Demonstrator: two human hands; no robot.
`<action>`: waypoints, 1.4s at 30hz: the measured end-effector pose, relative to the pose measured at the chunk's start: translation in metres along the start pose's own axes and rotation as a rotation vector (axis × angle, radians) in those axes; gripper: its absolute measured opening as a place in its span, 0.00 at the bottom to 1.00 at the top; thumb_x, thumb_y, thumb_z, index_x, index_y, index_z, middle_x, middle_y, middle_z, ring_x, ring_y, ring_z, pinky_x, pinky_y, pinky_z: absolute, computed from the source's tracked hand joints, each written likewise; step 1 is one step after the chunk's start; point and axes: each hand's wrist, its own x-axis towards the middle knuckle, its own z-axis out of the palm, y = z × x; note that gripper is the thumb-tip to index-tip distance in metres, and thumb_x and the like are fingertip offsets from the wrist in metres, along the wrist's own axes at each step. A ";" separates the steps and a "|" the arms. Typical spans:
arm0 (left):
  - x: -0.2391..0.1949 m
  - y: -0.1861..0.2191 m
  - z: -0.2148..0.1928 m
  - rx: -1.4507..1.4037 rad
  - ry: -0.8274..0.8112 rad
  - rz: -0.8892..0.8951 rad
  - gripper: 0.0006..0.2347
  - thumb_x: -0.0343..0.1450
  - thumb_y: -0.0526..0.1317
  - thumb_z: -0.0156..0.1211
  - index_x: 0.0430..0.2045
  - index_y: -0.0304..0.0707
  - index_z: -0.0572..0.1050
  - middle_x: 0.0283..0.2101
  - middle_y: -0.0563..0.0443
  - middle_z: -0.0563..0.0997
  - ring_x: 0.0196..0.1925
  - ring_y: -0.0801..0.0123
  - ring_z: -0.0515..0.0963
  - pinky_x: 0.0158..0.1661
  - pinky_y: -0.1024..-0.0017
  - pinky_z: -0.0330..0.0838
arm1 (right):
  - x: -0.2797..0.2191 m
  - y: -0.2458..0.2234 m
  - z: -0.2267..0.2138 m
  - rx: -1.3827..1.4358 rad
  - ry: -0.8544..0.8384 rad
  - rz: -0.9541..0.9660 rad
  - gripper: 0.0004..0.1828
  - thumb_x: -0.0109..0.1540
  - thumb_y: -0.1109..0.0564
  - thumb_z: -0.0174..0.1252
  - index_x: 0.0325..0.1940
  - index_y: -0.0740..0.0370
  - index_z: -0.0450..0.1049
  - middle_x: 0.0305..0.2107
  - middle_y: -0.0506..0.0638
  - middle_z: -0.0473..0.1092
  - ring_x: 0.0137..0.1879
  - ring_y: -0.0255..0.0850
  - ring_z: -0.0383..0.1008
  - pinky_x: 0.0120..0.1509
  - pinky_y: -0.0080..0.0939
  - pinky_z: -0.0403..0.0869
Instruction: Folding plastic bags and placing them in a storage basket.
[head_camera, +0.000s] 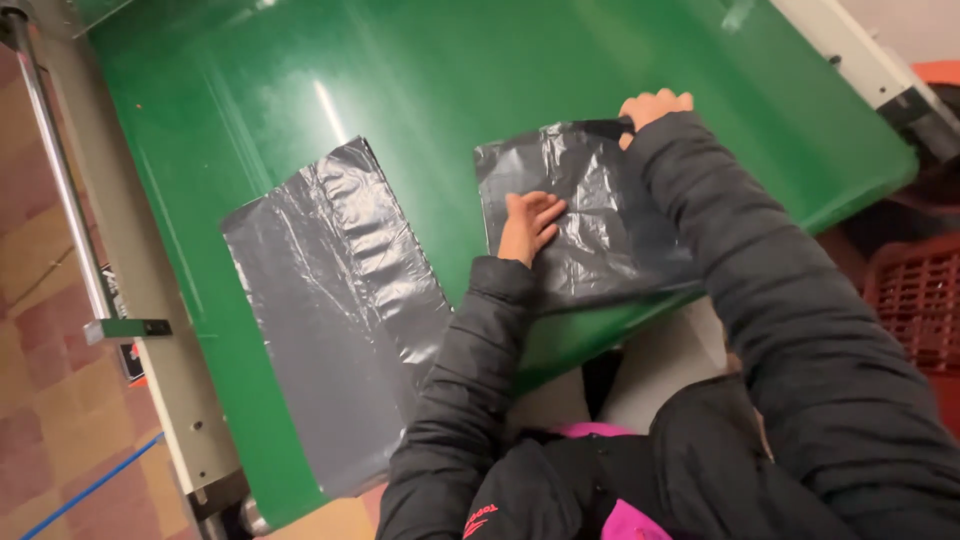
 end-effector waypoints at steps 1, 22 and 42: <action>-0.012 0.014 0.001 0.009 0.003 -0.005 0.36 0.74 0.70 0.31 0.62 0.37 0.65 0.69 0.44 0.69 0.68 0.62 0.72 0.67 0.56 0.58 | -0.027 -0.007 -0.024 0.011 -0.001 0.004 0.19 0.52 0.48 0.68 0.45 0.52 0.76 0.40 0.53 0.75 0.50 0.55 0.71 0.55 0.58 0.65; -0.194 0.065 0.042 1.989 -0.097 1.166 0.21 0.62 0.46 0.65 0.47 0.39 0.74 0.53 0.46 0.76 0.57 0.53 0.75 0.53 0.58 0.70 | -0.259 -0.060 -0.047 -0.193 0.479 -0.400 0.06 0.54 0.55 0.60 0.34 0.54 0.77 0.48 0.48 0.75 0.67 0.50 0.70 0.70 0.56 0.68; -0.035 0.012 -0.004 0.822 -0.466 -0.058 0.15 0.74 0.51 0.53 0.39 0.40 0.80 0.37 0.45 0.81 0.37 0.45 0.80 0.36 0.66 0.73 | -0.306 -0.060 0.073 1.785 0.046 0.234 0.21 0.72 0.61 0.49 0.69 0.70 0.65 0.57 0.46 0.74 0.59 0.33 0.75 0.64 0.33 0.72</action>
